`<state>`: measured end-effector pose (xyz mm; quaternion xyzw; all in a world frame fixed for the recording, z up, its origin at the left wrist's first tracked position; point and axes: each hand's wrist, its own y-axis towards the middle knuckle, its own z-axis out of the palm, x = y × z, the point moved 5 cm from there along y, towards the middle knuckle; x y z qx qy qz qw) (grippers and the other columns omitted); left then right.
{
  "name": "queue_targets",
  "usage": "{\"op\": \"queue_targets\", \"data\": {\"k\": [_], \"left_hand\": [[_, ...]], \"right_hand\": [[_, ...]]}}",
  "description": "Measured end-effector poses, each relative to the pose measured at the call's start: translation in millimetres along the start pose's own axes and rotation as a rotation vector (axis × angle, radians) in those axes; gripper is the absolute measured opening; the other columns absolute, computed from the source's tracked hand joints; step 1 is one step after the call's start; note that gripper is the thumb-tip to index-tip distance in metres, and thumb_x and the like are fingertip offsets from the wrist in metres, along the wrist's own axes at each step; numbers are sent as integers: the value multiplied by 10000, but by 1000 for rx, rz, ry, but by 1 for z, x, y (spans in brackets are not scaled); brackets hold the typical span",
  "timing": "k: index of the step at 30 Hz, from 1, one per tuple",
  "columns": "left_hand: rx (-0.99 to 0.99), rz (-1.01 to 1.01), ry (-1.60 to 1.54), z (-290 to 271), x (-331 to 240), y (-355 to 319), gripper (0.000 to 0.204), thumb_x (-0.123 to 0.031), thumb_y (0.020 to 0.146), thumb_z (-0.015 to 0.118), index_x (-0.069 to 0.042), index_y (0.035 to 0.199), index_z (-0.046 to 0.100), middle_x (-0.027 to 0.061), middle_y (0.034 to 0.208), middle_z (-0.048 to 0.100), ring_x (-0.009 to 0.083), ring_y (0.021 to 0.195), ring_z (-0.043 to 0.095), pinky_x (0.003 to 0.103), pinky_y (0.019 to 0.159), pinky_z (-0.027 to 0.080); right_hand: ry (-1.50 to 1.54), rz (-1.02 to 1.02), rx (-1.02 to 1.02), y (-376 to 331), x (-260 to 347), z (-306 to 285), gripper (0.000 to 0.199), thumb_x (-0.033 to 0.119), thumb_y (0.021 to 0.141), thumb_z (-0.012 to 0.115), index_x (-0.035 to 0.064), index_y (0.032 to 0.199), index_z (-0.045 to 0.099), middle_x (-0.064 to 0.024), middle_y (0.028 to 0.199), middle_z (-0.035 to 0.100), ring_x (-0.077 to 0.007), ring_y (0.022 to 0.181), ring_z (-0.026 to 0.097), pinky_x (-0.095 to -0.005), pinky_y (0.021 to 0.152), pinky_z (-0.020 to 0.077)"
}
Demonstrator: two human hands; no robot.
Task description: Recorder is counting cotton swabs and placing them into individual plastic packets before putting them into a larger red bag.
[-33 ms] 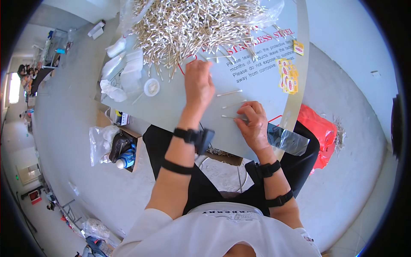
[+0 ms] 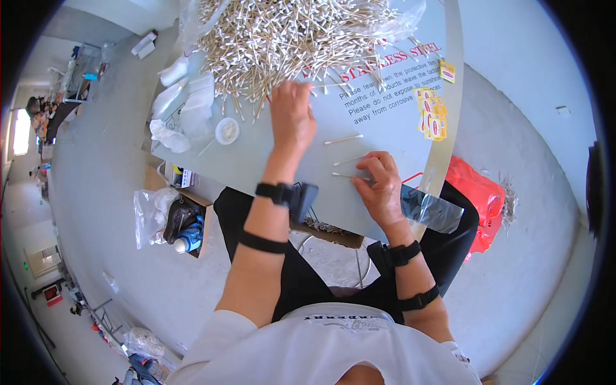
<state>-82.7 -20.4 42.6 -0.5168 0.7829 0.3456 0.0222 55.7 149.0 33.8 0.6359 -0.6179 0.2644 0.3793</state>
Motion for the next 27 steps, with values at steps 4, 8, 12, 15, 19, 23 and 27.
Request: {"op": "queue_targets", "data": {"k": [4,8,12,15,19,23,27], "left_hand": [[177,19,102,8,25,25,278,-10,697,742,-122,947,698,63,1005,564,299,1011,514,437,874,427],[211,34,66,10,22,23,191,-49,687,777,-115,837,680,47,928,565,289,994,516,436,846,424],[214,13,46,12,13,1,164,-59,694,773,-104,781,641,47,898,568,289,965,524,440,805,434],[186,-8,-40,14,6,-9,142,-49,721,747,-92,807,643,54,900,610,294,904,553,406,801,456],[132,-48,-32,22,4,5,157,-65,741,745,-87,867,653,65,912,634,302,905,581,412,793,476],[144,-152,-33,26,-1,13,201,-77,753,749,-77,934,661,95,949,633,322,958,590,424,822,485],[282,-170,-125,32,5,10,223,-83,744,757,-75,944,659,114,957,621,332,980,582,436,830,480]], "right_hand": [[136,152,-62,9,3,-12,428,-29,703,710,49,1114,619,-158,1142,546,-335,924,593,-405,794,515],[38,20,4,32,-10,-16,460,-13,728,708,56,1173,614,-162,1169,540,-340,899,614,-399,779,527],[-12,22,71,46,-16,-10,440,4,746,699,64,1174,623,-158,1155,550,-371,912,626,-417,796,530],[-22,85,71,51,-21,-8,421,21,747,708,82,1157,640,-138,1101,569,-362,910,627,-414,790,532],[-76,-39,83,65,-21,-7,354,63,730,736,103,1078,680,-112,1043,586,-333,909,632,-410,782,528],[-114,-111,109,59,-20,-4,255,86,715,760,102,958,688,-101,1048,587,-305,937,614,-400,791,518],[-82,-98,129,40,-13,-6,280,94,676,789,87,927,664,-96,1082,569,-306,1004,569,-404,850,491]]}}
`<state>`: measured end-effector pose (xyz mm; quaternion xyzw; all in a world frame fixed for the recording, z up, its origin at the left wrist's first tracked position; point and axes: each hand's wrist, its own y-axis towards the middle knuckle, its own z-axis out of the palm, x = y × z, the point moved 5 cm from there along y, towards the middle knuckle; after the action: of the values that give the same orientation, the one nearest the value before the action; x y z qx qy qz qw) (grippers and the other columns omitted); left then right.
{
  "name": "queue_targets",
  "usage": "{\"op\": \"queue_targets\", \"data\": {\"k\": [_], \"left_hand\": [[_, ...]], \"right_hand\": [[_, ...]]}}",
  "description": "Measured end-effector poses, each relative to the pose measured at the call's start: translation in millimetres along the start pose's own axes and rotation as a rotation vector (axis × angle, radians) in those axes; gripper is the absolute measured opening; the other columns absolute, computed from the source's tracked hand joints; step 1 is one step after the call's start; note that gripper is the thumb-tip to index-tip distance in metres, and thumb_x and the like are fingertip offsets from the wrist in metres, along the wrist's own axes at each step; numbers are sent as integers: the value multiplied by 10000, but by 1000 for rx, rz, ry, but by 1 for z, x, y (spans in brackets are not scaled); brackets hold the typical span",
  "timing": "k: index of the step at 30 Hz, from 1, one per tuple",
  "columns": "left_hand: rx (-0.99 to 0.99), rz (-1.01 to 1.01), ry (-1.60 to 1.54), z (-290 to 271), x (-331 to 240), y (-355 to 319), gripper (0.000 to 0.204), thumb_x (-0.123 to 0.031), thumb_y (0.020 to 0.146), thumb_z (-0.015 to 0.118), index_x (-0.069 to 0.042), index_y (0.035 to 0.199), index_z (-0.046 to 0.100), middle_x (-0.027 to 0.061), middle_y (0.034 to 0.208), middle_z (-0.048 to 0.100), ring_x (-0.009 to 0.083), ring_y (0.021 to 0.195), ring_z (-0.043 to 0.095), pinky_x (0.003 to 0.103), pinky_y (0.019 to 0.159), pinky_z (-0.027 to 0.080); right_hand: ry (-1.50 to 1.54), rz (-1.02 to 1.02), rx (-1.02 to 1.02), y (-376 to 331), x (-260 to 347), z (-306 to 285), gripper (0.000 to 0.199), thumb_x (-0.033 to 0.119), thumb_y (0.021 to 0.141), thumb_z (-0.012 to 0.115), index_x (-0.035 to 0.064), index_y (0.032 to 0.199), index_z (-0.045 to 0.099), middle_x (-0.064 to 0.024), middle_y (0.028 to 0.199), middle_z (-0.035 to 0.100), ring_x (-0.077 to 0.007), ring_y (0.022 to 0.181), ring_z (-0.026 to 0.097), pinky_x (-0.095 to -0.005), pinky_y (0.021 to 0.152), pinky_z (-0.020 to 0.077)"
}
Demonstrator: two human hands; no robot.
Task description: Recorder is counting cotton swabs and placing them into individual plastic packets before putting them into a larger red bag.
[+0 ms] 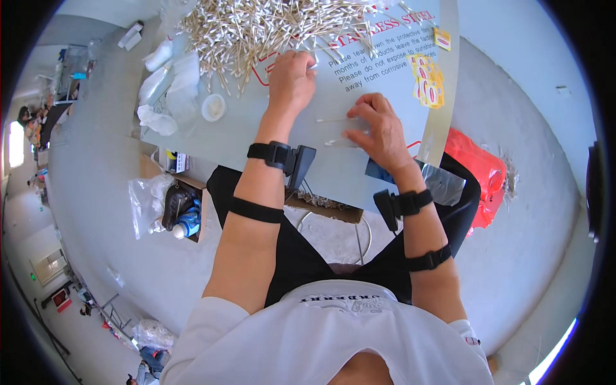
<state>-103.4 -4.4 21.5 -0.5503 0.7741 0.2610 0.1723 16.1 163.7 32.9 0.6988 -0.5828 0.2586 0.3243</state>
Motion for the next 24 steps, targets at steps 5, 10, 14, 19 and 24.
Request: {"op": "queue_targets", "data": {"k": [5,10,14,19,24], "left_hand": [[34,-32,-22,-3,1,-4,235,-75,743,754,-75,957,656,114,963,618,333,990,578,437,846,475],[-162,-115,33,-11,12,-22,319,-83,723,773,-63,1015,644,130,1022,601,352,1043,548,437,914,448],[-175,-114,27,-17,15,-15,353,-73,716,779,-62,1040,639,120,1061,599,334,1054,547,416,923,449],[-169,87,-37,-14,11,22,324,-61,726,768,-104,1023,646,93,1013,612,306,1008,566,398,874,468],[-143,189,154,-3,4,37,93,-69,726,735,-92,773,659,90,883,611,334,917,569,438,769,474]], "right_hand": [[-41,-102,56,-21,18,0,491,115,585,836,68,1025,623,-91,1124,534,-318,1078,502,-423,937,425],[-40,-76,-23,-35,13,-3,489,108,594,817,72,1038,614,-89,1137,539,-315,1059,509,-420,936,420],[-76,-68,-53,-39,10,-1,427,120,639,780,66,1027,611,-84,1133,552,-307,1046,517,-415,930,416],[-83,-85,-48,-38,12,-1,404,131,654,768,67,1020,610,-77,1118,559,-301,1039,520,-410,908,419],[-71,-88,-46,-38,12,1,397,127,654,767,69,1014,608,-76,1115,559,-298,1025,521,-409,899,419]]}}
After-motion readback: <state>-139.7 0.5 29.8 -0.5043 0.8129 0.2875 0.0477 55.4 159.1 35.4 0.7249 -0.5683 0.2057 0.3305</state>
